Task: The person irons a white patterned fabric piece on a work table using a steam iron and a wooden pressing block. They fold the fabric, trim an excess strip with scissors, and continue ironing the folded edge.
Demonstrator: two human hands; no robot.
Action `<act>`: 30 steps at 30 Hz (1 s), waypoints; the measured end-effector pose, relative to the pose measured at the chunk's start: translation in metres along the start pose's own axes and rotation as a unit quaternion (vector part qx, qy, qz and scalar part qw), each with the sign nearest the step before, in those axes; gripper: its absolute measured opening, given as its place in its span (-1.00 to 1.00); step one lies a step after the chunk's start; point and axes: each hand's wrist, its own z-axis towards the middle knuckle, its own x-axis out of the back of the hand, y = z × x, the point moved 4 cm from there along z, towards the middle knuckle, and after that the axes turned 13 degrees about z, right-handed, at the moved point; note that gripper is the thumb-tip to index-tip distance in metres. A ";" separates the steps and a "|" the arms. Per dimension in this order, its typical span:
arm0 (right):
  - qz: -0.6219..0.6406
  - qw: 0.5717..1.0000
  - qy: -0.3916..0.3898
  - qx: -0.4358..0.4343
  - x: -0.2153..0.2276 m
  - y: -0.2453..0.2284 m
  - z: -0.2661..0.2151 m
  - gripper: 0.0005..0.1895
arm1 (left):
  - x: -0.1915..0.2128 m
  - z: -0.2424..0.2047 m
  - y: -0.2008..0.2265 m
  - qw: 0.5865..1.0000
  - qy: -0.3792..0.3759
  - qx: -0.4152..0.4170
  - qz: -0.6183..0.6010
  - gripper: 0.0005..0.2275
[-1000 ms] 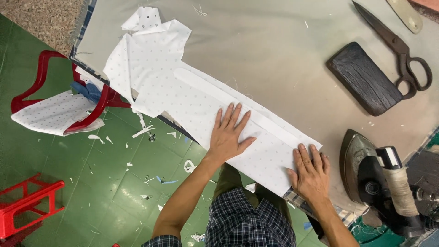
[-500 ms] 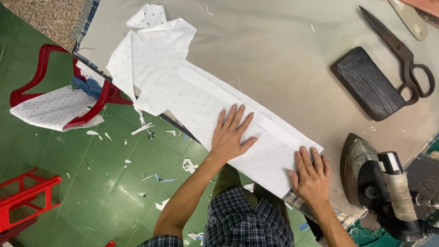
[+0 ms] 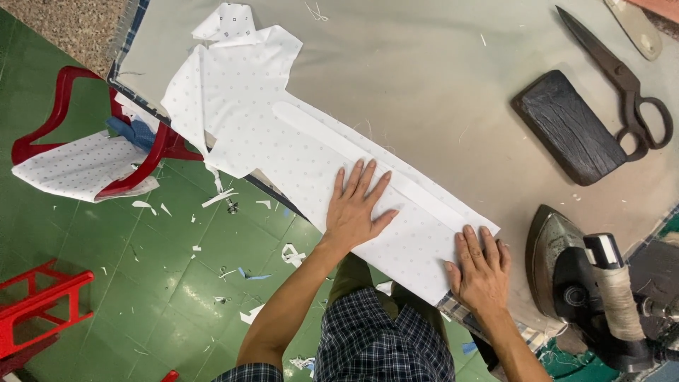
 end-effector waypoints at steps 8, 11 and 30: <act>0.010 1.000 -0.001 -0.003 0.002 -0.001 0.001 -0.40 | -0.001 -0.001 -0.001 1.000 -0.014 0.001 -0.014 -0.33; 0.014 1.000 -0.006 -0.003 0.005 -0.004 0.003 -0.40 | -0.004 -0.002 -0.001 1.000 -0.014 0.006 -0.016 -0.32; 0.013 0.999 -0.026 -0.014 -0.002 0.003 -0.002 -0.39 | -0.001 0.000 -0.001 1.000 -0.004 0.002 -0.022 -0.32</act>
